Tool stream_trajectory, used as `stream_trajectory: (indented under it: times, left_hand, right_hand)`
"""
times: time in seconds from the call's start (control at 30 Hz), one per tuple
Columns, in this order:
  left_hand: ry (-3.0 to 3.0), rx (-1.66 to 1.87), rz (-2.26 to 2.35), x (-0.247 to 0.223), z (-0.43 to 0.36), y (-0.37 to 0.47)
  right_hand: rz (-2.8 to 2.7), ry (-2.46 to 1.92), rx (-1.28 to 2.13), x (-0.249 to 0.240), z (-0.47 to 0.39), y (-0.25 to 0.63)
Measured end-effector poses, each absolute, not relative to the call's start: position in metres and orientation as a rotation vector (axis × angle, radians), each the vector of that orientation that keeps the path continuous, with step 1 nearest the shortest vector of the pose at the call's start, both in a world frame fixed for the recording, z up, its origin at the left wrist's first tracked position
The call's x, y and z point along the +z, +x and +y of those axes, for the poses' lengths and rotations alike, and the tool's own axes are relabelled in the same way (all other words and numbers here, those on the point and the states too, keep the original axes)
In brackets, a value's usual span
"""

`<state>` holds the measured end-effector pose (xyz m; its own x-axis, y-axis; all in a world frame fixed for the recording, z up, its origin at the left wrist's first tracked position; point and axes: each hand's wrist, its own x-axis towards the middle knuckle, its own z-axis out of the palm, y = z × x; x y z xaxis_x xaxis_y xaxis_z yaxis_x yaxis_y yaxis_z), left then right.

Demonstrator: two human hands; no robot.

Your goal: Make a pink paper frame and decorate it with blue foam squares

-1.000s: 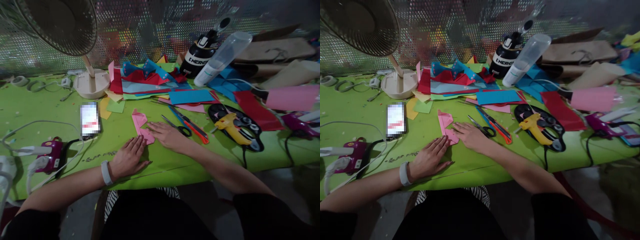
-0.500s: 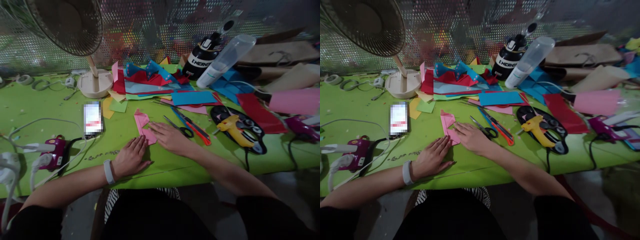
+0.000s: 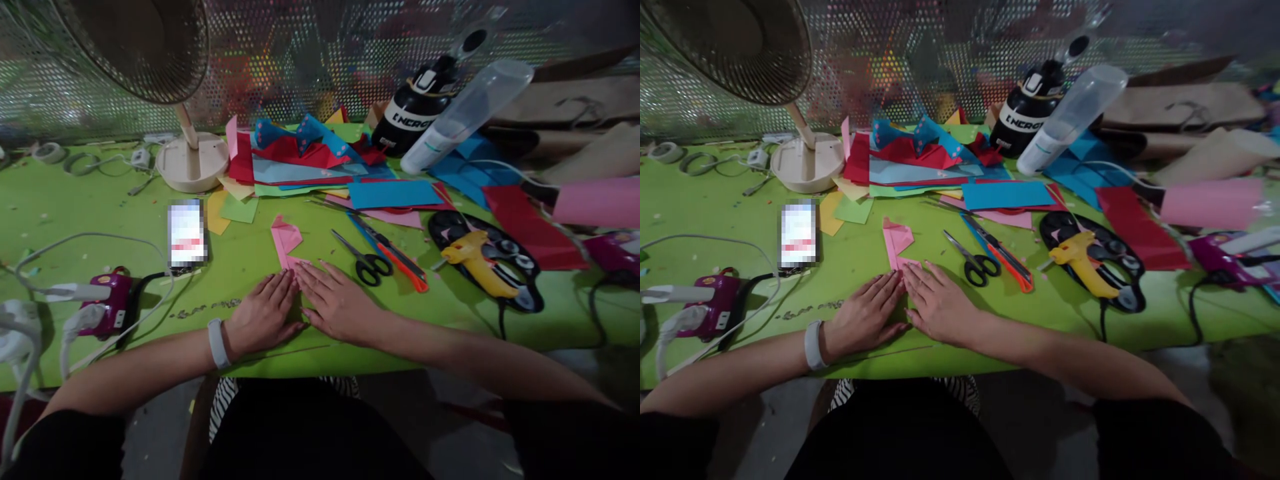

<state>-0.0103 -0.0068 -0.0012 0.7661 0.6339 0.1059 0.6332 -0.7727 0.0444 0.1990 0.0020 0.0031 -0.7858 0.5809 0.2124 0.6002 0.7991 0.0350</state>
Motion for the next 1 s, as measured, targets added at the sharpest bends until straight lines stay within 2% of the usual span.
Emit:
stream_trajectory:
  times: [0.23, 0.67, 1.0]
  left_hand:
    - [2.946, 0.199, 1.076, -0.003, -0.008, -0.011]
    - [2.944, 0.139, 1.068, 0.003, -0.007, -0.011]
    - [2.944, 0.175, 1.06, 0.004, -0.006, -0.011]
  right_hand:
    - [-2.714, -0.921, -0.219, -0.003, -0.004, 0.205]
    - [-2.662, -0.95, -0.014, -0.015, -0.003, 0.207]
    - [-2.663, -0.935, -0.077, -0.013, -0.002, 0.206]
